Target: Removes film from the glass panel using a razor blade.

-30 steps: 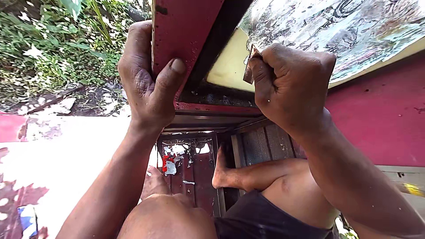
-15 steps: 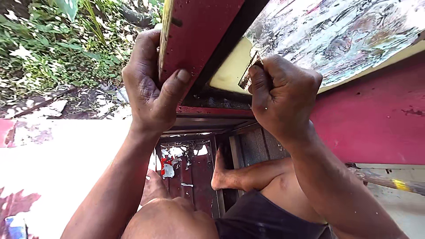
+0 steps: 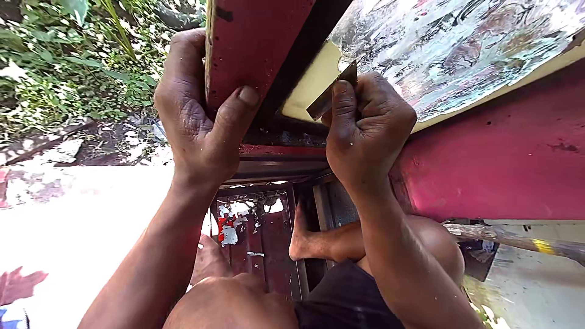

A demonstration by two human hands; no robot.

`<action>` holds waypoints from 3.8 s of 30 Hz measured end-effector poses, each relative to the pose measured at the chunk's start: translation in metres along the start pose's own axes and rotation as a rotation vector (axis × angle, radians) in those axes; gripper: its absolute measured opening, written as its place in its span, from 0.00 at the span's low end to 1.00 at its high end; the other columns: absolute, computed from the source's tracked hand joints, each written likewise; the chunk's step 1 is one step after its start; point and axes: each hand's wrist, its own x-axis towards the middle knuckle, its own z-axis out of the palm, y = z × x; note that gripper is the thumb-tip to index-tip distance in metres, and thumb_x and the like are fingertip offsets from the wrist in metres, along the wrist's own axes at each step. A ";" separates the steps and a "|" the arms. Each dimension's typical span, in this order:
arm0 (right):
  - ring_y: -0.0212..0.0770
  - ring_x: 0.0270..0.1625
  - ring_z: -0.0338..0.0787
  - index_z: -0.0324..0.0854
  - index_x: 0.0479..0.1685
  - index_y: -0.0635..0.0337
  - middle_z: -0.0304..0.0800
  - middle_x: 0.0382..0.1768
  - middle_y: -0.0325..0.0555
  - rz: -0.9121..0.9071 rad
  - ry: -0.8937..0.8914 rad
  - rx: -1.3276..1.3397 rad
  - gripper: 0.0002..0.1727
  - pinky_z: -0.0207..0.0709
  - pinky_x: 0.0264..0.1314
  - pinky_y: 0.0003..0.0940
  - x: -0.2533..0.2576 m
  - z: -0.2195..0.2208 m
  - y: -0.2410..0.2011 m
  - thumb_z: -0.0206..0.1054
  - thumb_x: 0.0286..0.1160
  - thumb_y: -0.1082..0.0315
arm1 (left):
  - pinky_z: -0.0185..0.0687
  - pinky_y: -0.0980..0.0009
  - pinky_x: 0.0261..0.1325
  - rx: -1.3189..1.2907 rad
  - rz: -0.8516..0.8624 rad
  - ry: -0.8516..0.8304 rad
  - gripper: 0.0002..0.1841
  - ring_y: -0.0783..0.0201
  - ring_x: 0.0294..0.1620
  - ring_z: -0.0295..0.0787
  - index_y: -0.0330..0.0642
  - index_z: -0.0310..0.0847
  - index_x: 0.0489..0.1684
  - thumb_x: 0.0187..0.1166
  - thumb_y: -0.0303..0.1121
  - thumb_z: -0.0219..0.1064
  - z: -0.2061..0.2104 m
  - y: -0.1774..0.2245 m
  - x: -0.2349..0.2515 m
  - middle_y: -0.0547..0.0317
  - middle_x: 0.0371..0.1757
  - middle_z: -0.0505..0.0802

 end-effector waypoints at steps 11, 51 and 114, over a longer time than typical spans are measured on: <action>0.21 0.23 0.81 0.79 0.24 0.64 0.79 0.19 0.37 -0.038 -0.037 -0.046 0.13 0.75 0.27 0.17 0.002 -0.004 0.001 0.60 0.81 0.76 | 0.86 0.82 0.56 0.003 -0.004 -0.006 0.27 0.86 0.52 0.86 0.37 0.71 0.65 0.79 0.51 0.64 -0.001 -0.002 -0.001 0.80 0.51 0.87; 0.18 0.19 0.79 0.77 0.22 0.59 0.78 0.17 0.32 0.002 -0.054 0.031 0.14 0.72 0.22 0.15 0.010 -0.002 -0.005 0.61 0.79 0.77 | 0.84 0.83 0.56 0.072 -0.027 0.009 0.31 0.87 0.52 0.84 0.36 0.73 0.64 0.77 0.56 0.63 -0.001 -0.001 -0.001 0.77 0.51 0.87; 0.21 0.24 0.82 0.85 0.29 0.68 0.86 0.22 0.43 -0.196 -0.237 -0.071 0.13 0.75 0.27 0.16 0.014 -0.032 0.011 0.61 0.83 0.74 | 0.84 0.83 0.57 0.052 0.011 -0.045 0.31 0.88 0.53 0.85 0.37 0.72 0.66 0.80 0.58 0.61 -0.008 -0.007 -0.003 0.78 0.52 0.88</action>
